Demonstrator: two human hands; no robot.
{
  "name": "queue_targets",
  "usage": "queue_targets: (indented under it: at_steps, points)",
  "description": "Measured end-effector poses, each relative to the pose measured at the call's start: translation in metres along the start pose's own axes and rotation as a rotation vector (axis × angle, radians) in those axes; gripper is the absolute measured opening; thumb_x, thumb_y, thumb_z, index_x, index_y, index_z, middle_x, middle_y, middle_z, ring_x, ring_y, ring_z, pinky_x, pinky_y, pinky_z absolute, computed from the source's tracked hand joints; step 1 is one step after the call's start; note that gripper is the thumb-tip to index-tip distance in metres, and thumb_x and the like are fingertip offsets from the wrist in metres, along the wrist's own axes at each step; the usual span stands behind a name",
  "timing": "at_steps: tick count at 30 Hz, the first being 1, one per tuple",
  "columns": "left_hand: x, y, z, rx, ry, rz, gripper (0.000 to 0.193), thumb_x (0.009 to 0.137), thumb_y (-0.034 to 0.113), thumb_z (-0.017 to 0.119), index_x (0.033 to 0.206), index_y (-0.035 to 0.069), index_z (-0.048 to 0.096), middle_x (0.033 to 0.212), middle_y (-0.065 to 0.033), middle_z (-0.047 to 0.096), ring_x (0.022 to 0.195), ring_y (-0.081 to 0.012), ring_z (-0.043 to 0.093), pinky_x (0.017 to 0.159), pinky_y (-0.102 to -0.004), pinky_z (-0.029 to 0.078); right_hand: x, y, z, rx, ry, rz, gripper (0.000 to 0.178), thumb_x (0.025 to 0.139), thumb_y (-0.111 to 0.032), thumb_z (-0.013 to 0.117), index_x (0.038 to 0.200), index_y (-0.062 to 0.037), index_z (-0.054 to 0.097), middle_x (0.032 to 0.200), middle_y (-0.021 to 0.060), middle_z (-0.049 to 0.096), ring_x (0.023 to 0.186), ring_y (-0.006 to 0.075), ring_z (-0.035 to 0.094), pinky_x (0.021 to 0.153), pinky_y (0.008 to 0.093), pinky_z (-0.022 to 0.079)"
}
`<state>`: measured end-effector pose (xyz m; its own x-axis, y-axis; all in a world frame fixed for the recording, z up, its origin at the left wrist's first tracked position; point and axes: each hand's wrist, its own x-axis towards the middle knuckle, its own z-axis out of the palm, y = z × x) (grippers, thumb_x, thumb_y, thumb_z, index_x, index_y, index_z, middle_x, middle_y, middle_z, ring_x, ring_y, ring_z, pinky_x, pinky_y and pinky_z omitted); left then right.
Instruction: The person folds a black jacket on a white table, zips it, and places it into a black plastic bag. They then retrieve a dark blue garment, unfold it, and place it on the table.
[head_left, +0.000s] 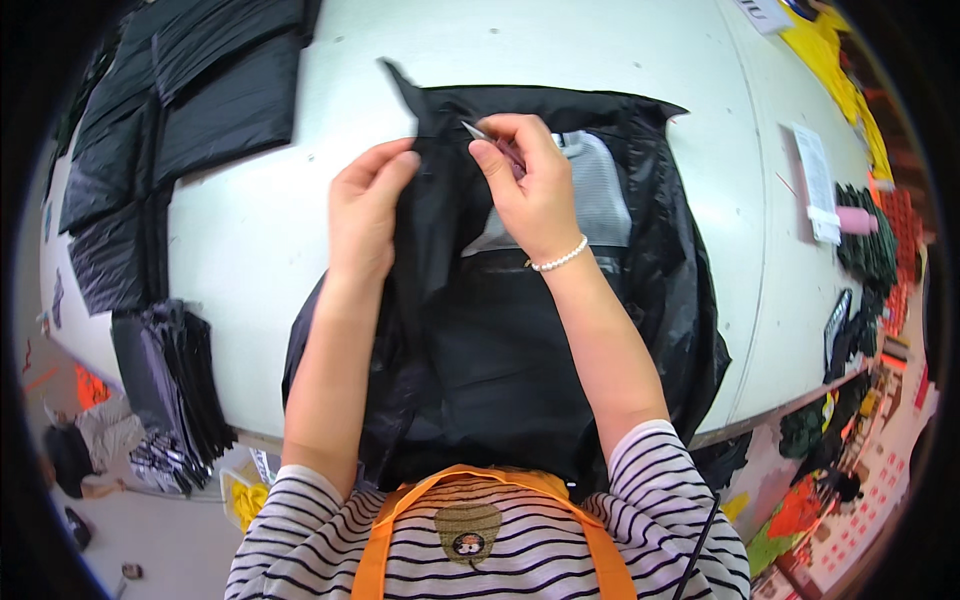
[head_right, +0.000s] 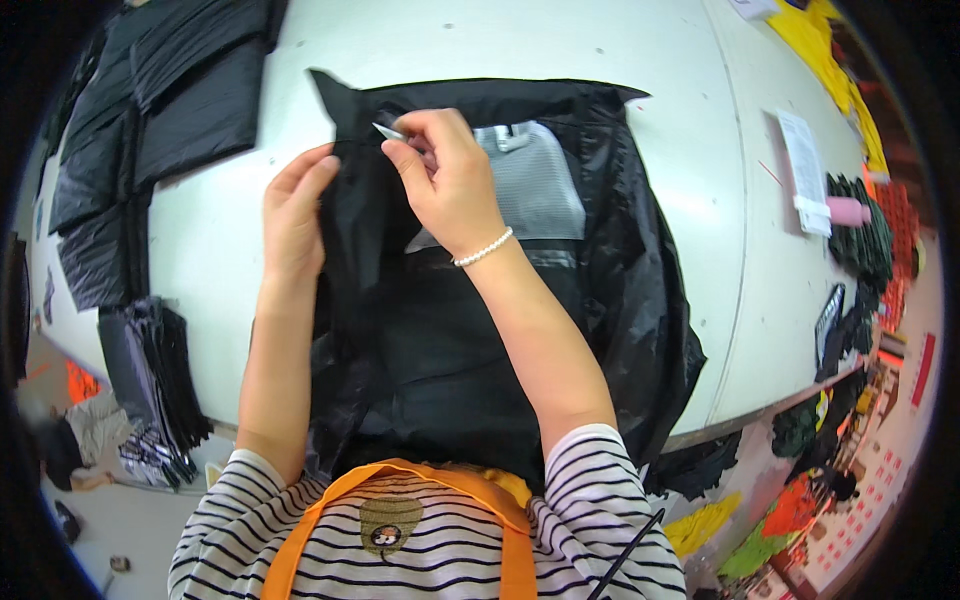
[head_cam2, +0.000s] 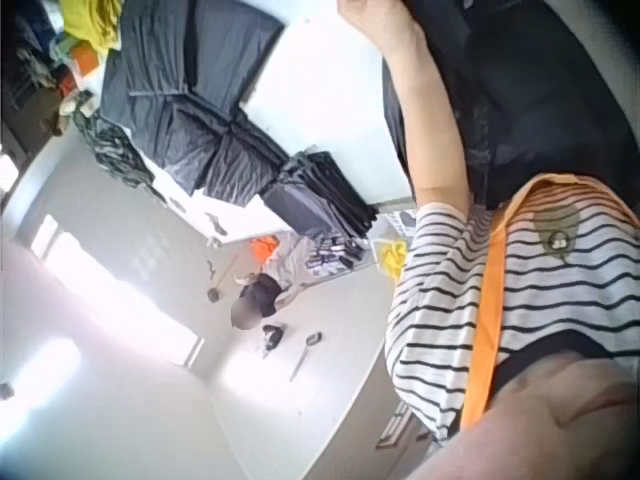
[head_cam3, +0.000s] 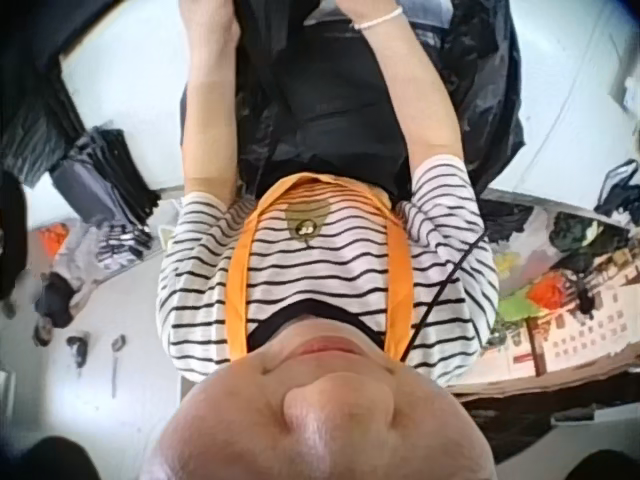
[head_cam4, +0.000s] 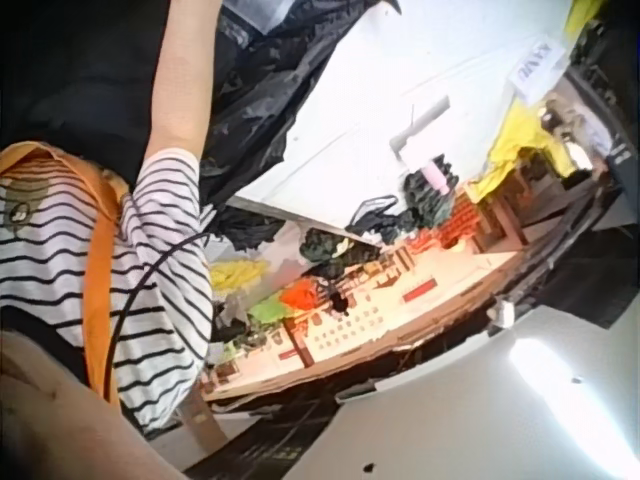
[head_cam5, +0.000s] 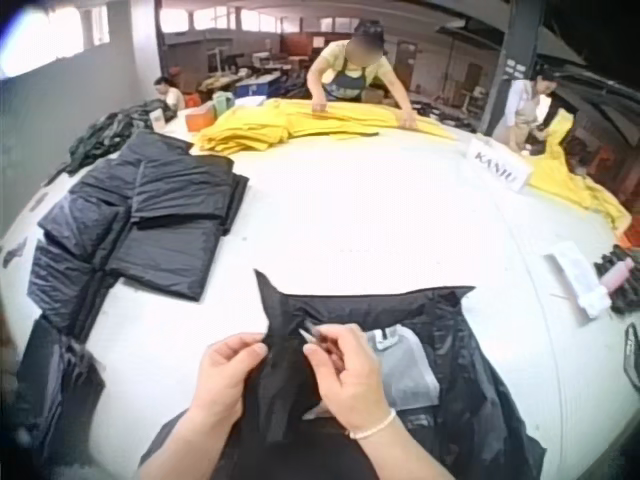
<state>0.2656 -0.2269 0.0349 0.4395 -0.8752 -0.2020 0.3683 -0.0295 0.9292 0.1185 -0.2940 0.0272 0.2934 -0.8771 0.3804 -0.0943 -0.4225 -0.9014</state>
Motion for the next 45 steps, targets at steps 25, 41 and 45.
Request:
queue_targets:
  at_steps: [25,41,45]
  points:
    - [0.015,-0.055,0.083,-0.017,-0.313,-0.460,0.014,0.087,0.019,0.063,0.077,0.012,0.055,0.074,0.0034,0.057,0.065,-0.0060,0.052,0.058,-0.0204,0.043,-0.088,-0.032,-0.077,-0.345,-0.012,0.203,0.012,0.080,-0.003,0.058,0.092,-0.0005,0.060,0.067,0.0065,0.056,0.056,0.0112,0.055,0.051,0.0249,0.043]
    - [-0.016,-0.017,0.080,-0.101,-0.343,-0.398,0.015,0.087,0.021,0.063,0.082,0.007,0.063,0.076,0.0001,0.061,0.071,-0.0106,0.057,0.064,-0.0261,0.046,-0.096,-0.033,-0.123,0.252,-0.067,0.524,0.016,0.090,-0.014,0.054,0.095,0.0001,0.061,0.077,-0.0024,0.053,0.059,0.0012,0.039,0.051,0.0161,0.029]
    - [-0.021,-0.012,0.082,-0.073,-0.360,-0.387,0.014,0.086,0.022,0.063,0.083,0.008,0.064,0.078,0.0014,0.060,0.073,-0.0096,0.056,0.068,-0.0253,0.045,-0.060,-0.043,-0.126,0.053,0.054,0.399,0.011,0.086,-0.008,0.061,0.094,-0.0008,0.062,0.076,-0.0025,0.056,0.063,0.0017,0.044,0.058,0.0159,0.036]
